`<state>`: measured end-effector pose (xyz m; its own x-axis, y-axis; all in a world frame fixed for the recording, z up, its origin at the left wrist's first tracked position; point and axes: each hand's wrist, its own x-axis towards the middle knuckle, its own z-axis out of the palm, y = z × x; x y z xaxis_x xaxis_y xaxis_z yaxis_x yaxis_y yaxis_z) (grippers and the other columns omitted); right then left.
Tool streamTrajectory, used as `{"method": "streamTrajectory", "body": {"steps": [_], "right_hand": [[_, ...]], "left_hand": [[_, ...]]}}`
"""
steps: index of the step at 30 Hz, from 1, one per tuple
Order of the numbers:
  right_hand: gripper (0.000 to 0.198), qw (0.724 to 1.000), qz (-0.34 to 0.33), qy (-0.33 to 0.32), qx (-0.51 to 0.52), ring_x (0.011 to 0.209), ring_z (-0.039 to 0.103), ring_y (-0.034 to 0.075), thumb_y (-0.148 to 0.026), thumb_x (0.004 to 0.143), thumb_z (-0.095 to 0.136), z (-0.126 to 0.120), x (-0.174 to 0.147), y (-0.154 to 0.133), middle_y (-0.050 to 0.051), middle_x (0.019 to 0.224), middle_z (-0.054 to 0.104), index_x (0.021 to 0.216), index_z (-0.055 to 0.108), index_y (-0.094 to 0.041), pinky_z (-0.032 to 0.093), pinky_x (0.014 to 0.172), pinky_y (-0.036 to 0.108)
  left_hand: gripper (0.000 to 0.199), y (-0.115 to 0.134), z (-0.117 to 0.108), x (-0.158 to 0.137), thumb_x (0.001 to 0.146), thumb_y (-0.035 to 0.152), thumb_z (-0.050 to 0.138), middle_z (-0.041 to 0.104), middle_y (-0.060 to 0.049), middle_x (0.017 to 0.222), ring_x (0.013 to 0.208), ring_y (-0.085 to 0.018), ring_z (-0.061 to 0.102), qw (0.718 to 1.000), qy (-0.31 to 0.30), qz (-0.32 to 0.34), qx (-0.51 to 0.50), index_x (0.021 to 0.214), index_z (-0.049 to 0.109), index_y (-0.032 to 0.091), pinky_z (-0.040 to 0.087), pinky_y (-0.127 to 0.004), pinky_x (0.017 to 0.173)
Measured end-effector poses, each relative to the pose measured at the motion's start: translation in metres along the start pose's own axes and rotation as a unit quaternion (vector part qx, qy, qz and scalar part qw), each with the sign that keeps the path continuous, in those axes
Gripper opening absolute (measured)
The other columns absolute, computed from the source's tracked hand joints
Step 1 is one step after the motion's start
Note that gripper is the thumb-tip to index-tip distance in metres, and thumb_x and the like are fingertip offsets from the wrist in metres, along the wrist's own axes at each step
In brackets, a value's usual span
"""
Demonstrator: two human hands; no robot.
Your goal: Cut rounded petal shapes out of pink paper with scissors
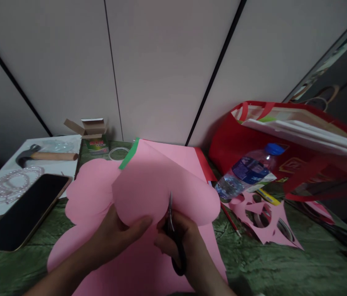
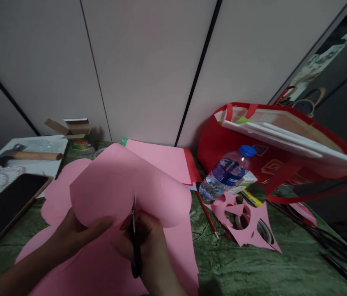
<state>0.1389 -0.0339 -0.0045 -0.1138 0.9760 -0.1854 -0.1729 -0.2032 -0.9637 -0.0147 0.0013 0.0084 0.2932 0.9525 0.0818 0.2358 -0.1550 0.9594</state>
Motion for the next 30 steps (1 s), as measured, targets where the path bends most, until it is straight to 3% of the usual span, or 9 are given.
{"method": "streamTrajectory", "body": {"steps": [9, 18, 30], "right_hand": [[0.029, 0.999, -0.026, -0.020, -0.012, 0.050, 0.034, 0.007, -0.032, 0.059, 0.073, -0.0046, -0.0002, 0.0002, -0.006, 0.057, 0.044, 0.066, 0.049, -0.016, 0.026, 0.046, 0.021], [0.031, 0.999, -0.024, -0.013, -0.026, 0.049, 0.033, 0.007, -0.035, 0.057, 0.074, -0.0043, 0.0006, -0.0010, -0.007, 0.055, 0.041, 0.063, 0.049, -0.017, 0.026, 0.046, 0.021], [0.031, 1.000, -0.014, 0.004, -0.017, 0.048, 0.033, 0.008, -0.039, 0.057, 0.073, -0.0021, 0.0002, 0.0024, -0.006, 0.053, 0.043, 0.064, 0.051, -0.018, 0.025, 0.045, 0.022]], "left_hand": [[0.012, 0.0002, 0.0011, -0.0011, 0.073, 0.027, 0.058, 0.069, -0.001, 0.080, 0.075, -0.019, 0.063, 0.999, -0.027, -0.004, 0.035, 0.083, 0.060, 0.021, 0.053, -0.025, 0.064], [0.026, 0.0031, -0.0023, -0.0007, 0.071, 0.028, 0.059, 0.069, -0.005, 0.091, 0.084, -0.022, 0.062, 0.998, -0.008, -0.016, 0.058, 0.096, 0.058, 0.020, 0.053, -0.030, 0.069], [0.019, 0.0034, -0.0021, -0.0014, 0.071, 0.030, 0.059, 0.070, -0.005, 0.084, 0.078, -0.022, 0.064, 0.999, -0.009, -0.011, 0.052, 0.088, 0.061, 0.020, 0.054, -0.029, 0.064]]}}
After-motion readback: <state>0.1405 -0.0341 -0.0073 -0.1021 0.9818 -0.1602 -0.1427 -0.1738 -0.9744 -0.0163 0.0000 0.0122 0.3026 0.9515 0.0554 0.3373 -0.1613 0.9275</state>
